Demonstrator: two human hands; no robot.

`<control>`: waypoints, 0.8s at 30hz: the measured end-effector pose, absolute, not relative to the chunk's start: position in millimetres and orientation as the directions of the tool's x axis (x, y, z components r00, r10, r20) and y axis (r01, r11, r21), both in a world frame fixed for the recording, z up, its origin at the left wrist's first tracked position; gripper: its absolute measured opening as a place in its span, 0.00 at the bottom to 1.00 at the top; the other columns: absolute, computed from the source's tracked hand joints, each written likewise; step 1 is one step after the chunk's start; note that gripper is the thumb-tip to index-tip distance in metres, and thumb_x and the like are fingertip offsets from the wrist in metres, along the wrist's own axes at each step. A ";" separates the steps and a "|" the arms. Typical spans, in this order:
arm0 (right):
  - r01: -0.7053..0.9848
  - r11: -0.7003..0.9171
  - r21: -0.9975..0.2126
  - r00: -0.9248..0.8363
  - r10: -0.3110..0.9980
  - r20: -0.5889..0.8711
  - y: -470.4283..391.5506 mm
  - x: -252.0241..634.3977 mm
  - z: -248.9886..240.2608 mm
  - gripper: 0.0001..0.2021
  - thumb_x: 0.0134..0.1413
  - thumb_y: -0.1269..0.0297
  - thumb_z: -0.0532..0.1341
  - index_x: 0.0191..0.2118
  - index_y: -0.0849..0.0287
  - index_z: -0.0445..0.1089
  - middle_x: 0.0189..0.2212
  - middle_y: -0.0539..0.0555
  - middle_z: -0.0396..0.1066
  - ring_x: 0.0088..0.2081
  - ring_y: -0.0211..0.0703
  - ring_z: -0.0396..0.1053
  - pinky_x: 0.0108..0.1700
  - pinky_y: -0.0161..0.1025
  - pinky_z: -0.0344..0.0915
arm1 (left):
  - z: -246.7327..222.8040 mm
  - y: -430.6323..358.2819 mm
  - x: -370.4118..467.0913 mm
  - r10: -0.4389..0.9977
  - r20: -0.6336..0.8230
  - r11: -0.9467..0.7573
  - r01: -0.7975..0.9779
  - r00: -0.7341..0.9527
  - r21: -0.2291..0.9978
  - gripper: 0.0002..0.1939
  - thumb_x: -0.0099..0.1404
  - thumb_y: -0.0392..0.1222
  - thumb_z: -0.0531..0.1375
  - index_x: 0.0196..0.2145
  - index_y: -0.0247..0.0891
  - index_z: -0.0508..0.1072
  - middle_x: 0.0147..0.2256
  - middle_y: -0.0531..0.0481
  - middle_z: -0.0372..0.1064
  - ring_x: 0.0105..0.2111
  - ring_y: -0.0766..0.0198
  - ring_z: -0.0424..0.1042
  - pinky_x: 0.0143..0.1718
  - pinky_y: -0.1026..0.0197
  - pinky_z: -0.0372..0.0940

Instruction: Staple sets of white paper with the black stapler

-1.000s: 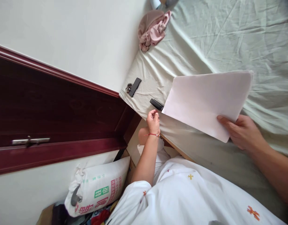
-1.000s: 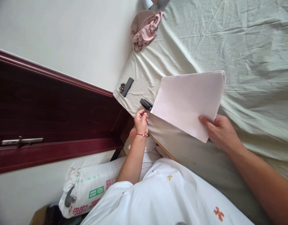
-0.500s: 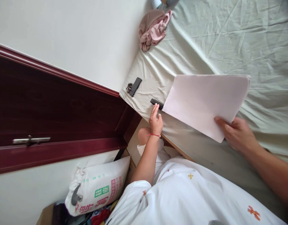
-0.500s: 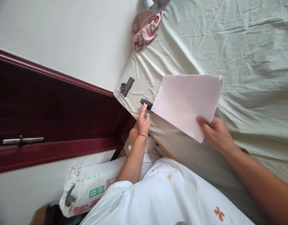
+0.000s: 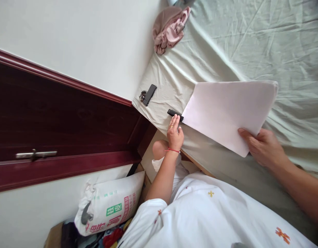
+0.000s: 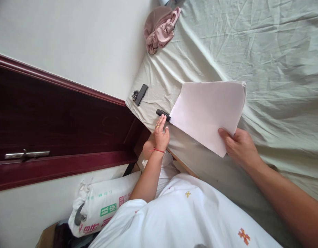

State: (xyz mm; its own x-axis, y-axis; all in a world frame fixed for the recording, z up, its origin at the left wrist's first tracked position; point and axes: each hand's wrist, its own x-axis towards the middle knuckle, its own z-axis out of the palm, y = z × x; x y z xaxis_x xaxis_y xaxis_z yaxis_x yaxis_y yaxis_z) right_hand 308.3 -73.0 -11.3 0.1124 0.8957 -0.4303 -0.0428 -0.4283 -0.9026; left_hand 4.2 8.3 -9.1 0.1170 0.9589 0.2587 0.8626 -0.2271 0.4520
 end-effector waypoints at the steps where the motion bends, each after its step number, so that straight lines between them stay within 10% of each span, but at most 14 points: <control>1: -0.037 -0.441 -0.897 0.113 0.890 -0.443 -72.9 308.6 -11.6 0.24 0.50 0.40 0.63 0.26 0.60 0.72 0.22 0.52 0.71 0.22 0.38 0.62 0.22 0.35 0.57 | -9.3 9.2 3.0 0.958 0.257 -0.233 0.870 0.128 0.435 0.33 0.63 0.26 0.50 0.64 0.42 0.68 0.66 0.47 0.62 0.68 0.57 0.59 0.71 0.48 0.54; 16: 0.028 -0.425 -0.905 0.160 0.895 -0.415 -77.9 310.1 -17.7 0.23 0.52 0.41 0.62 0.22 0.58 0.69 0.19 0.50 0.65 0.23 0.38 0.59 0.24 0.36 0.56 | -5.6 13.7 -4.1 0.954 0.243 -0.266 0.863 0.174 0.429 0.36 0.60 0.24 0.51 0.64 0.42 0.68 0.65 0.46 0.64 0.68 0.56 0.59 0.71 0.46 0.53; 24: -0.521 -0.177 -0.835 0.349 0.848 -0.398 -71.9 314.1 -4.4 0.16 0.45 0.52 0.73 0.39 0.53 0.78 0.43 0.50 0.77 0.45 0.40 0.72 0.51 0.36 0.68 | -5.0 -4.9 -6.9 0.989 0.148 -0.108 0.760 0.016 0.640 0.35 0.68 0.40 0.57 0.70 0.44 0.53 0.71 0.40 0.52 0.69 0.52 0.56 0.60 0.51 0.67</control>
